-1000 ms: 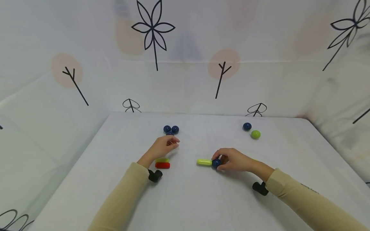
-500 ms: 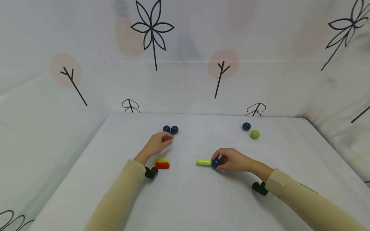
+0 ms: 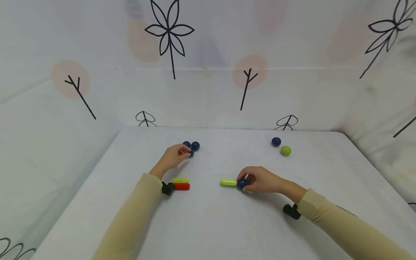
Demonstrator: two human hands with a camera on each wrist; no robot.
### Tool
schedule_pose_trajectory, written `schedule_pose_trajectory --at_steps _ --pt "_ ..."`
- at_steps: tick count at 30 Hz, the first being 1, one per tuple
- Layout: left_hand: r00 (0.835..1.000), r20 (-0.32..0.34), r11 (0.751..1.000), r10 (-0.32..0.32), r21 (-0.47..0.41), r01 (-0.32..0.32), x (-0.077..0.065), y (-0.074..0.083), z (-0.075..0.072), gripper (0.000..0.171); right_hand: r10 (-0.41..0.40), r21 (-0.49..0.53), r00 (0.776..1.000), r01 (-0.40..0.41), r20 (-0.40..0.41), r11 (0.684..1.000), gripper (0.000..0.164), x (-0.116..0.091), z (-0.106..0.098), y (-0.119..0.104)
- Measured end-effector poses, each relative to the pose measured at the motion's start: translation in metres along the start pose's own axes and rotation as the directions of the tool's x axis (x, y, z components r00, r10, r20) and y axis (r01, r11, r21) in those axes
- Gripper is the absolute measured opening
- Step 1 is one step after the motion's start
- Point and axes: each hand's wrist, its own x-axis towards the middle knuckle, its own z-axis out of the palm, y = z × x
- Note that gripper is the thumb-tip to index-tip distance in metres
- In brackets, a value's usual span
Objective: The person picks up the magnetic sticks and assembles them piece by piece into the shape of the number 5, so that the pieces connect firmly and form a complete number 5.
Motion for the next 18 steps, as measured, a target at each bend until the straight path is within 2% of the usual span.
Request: schedule_pose_trajectory --at_steps 10,18 --pt "1.0 -0.022 1.0 -0.016 -0.011 0.016 0.008 -0.002 -0.002 0.023 0.009 0.008 1.0 -0.009 0.003 1.0 0.032 0.001 0.0 0.0" --pt "0.998 0.006 0.998 -0.056 -0.031 0.056 0.015 -0.003 -0.005 0.026 0.016 0.006 1.0 -0.016 0.001 1.0 0.031 0.001 0.001 0.001"
